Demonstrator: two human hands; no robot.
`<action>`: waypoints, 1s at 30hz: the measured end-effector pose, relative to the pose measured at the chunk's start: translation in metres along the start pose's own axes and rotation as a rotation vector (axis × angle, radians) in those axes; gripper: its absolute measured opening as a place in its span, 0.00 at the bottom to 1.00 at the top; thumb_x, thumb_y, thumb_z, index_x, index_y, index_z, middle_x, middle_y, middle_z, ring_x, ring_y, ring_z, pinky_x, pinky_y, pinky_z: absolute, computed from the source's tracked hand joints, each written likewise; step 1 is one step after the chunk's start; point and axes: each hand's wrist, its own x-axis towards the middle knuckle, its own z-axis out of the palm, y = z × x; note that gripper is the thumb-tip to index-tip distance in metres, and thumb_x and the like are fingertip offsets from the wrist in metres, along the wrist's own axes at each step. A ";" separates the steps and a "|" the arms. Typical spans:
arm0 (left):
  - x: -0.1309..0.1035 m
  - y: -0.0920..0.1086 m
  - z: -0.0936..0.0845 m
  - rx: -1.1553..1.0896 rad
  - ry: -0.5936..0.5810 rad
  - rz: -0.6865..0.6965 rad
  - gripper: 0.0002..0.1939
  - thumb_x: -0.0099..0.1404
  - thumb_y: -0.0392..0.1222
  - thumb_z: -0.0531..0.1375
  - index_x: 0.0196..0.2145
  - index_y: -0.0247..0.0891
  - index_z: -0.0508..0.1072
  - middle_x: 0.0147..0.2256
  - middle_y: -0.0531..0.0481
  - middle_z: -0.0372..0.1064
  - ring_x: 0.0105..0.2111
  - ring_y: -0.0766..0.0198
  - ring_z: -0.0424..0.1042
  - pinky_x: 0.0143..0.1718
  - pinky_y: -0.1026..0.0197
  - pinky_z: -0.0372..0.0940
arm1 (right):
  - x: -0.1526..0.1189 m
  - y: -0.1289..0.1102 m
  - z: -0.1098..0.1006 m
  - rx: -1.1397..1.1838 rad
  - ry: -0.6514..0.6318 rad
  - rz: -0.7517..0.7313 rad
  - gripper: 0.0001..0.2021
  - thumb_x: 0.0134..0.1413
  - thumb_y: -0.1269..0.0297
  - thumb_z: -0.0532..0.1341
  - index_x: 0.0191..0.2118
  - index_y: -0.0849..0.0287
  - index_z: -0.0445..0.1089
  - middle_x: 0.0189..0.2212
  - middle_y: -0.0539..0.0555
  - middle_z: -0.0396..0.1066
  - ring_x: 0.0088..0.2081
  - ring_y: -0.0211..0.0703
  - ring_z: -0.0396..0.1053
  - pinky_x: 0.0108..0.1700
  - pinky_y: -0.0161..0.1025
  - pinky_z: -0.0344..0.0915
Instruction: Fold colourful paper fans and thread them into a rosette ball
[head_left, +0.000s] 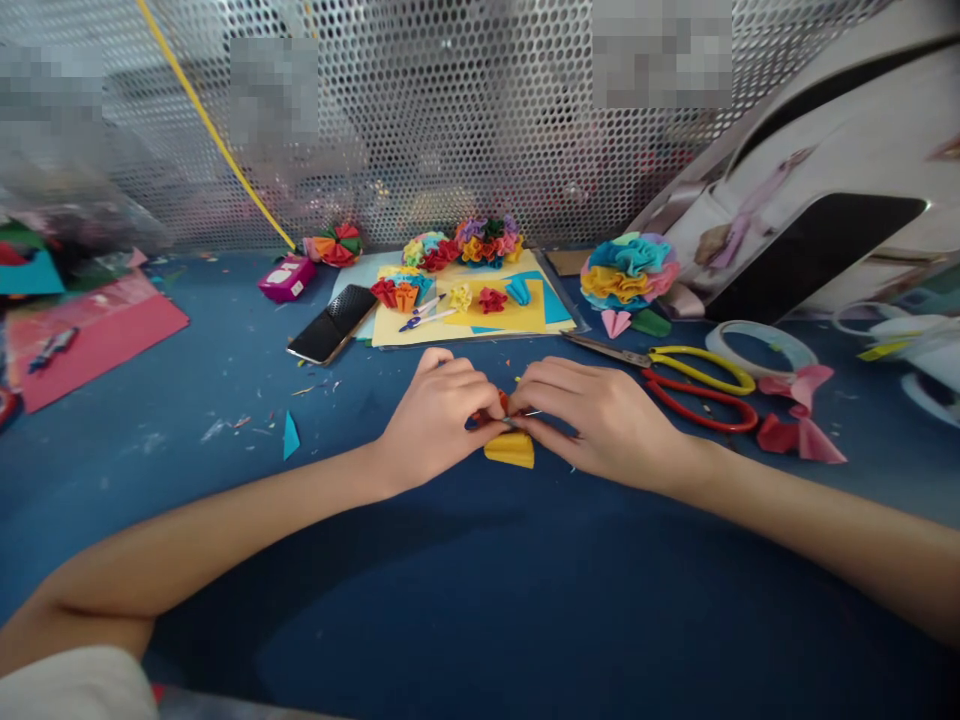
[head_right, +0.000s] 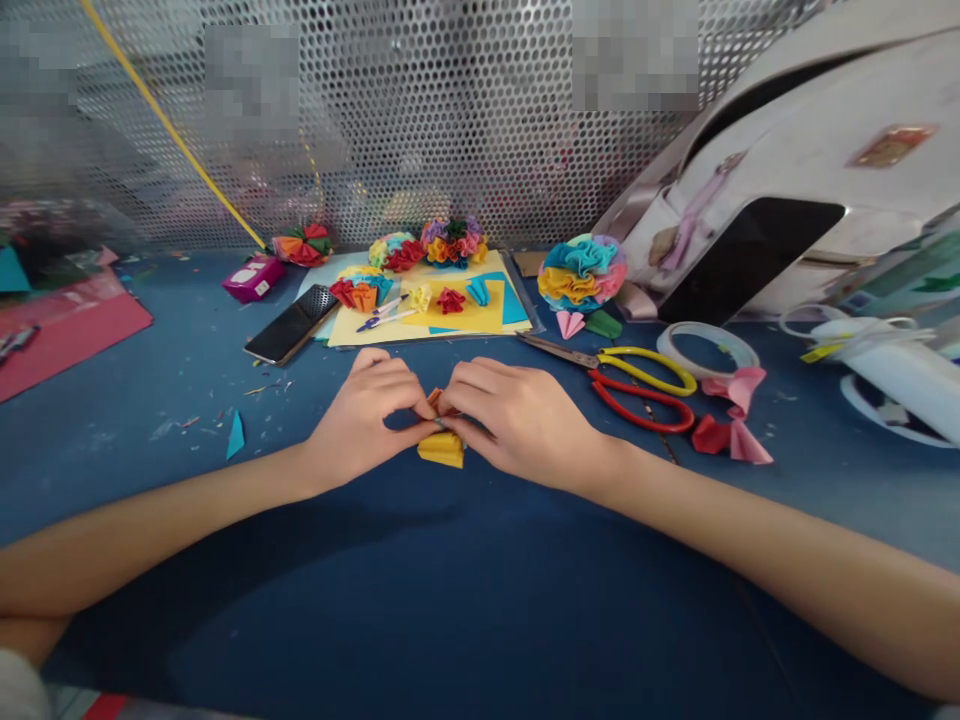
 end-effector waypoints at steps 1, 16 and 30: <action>-0.001 -0.001 0.001 0.043 0.011 0.049 0.12 0.71 0.39 0.65 0.29 0.38 0.73 0.28 0.57 0.76 0.32 0.64 0.70 0.45 0.54 0.53 | 0.000 0.000 0.000 0.005 0.006 0.004 0.09 0.70 0.69 0.56 0.39 0.59 0.72 0.34 0.55 0.74 0.36 0.44 0.72 0.37 0.39 0.66; 0.004 -0.002 0.001 -0.062 -0.174 -0.182 0.04 0.70 0.39 0.66 0.35 0.39 0.78 0.37 0.52 0.79 0.41 0.60 0.75 0.50 0.53 0.57 | -0.002 0.010 0.002 -0.122 0.090 -0.101 0.10 0.68 0.73 0.57 0.37 0.59 0.74 0.34 0.54 0.78 0.34 0.43 0.71 0.35 0.40 0.66; 0.008 -0.005 -0.002 -0.424 -0.137 -0.359 0.08 0.62 0.29 0.64 0.28 0.37 0.82 0.30 0.52 0.76 0.28 0.68 0.70 0.32 0.64 0.63 | -0.001 0.021 -0.005 0.132 -0.055 0.102 0.12 0.71 0.65 0.58 0.32 0.57 0.70 0.28 0.48 0.72 0.28 0.36 0.69 0.29 0.34 0.58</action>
